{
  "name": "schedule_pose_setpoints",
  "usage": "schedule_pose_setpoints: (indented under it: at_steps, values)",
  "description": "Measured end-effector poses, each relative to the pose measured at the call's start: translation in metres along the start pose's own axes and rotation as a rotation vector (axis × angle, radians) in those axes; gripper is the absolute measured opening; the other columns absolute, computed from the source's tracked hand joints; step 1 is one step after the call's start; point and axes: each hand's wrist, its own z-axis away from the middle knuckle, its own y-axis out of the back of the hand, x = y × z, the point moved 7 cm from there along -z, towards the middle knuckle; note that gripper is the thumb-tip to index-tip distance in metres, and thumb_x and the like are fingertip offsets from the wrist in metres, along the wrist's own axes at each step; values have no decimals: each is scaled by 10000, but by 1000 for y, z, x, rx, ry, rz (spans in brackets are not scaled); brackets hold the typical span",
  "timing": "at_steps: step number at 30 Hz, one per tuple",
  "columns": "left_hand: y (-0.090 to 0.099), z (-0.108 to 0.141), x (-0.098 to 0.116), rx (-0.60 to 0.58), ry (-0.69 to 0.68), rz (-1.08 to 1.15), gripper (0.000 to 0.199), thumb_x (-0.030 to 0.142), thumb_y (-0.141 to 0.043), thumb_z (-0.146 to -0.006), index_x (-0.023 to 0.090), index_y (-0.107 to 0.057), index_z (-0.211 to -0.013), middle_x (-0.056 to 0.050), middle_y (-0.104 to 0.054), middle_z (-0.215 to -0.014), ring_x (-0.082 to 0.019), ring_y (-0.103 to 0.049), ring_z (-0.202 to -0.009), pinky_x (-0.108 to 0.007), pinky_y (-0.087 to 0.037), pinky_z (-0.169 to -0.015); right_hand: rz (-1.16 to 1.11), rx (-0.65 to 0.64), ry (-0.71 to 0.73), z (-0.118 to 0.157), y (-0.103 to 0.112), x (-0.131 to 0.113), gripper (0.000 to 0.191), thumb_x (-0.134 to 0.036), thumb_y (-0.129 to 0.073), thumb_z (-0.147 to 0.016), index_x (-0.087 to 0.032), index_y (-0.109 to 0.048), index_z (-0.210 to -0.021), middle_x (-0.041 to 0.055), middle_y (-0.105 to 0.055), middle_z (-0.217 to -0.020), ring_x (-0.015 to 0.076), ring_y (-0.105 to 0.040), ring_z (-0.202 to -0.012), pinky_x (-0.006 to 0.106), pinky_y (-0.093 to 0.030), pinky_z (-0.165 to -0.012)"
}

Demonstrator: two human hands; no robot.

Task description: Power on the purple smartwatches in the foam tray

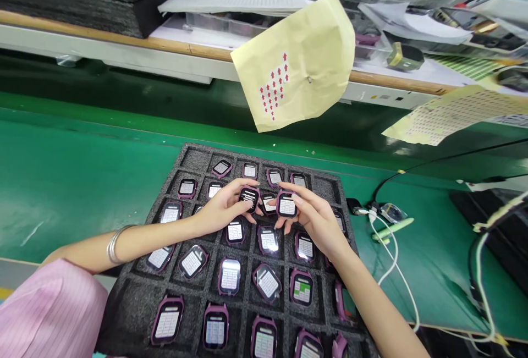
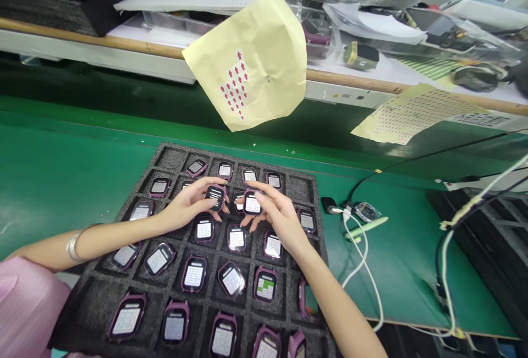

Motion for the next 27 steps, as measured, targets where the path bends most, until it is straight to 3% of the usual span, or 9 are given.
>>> schedule_pose_setpoints:
  at_steps: [12, 20, 27]
  values:
    - [2, -1, 0, 40, 30, -19, 355, 281, -639, -863, 191, -513, -1182, -38, -597, -926, -179, -657, -843, -304, -611, -667, 4, -2, -18, -2, -1, -1, 378, -378, -613, -906, -211, -598, -1244, 108, -721, -973, 222, -700, -605, 311, -548, -467]
    - [10, -6, 8, 44, -3, -3, 334, 182, -609, -825, 186, -517, -1145, -66, -617, -1019, -203, -658, -918, -327, -614, -715, -38, 0, -18, -16, -6, -5, 410, -375, -607, -904, -202, -581, -1275, 116, -720, -983, 222, -701, -616, 308, -542, -472]
    - [18, -14, 14, 147, 7, -8, 288, 281, -634, -847, 168, -542, -1096, -57, -601, -956, -193, -665, -854, -309, -622, -652, -51, 0, -23, -26, -4, -7, 454, -344, -607, -902, -198, -547, -1327, 117, -722, -1011, 218, -703, -631, 307, -542, -492]
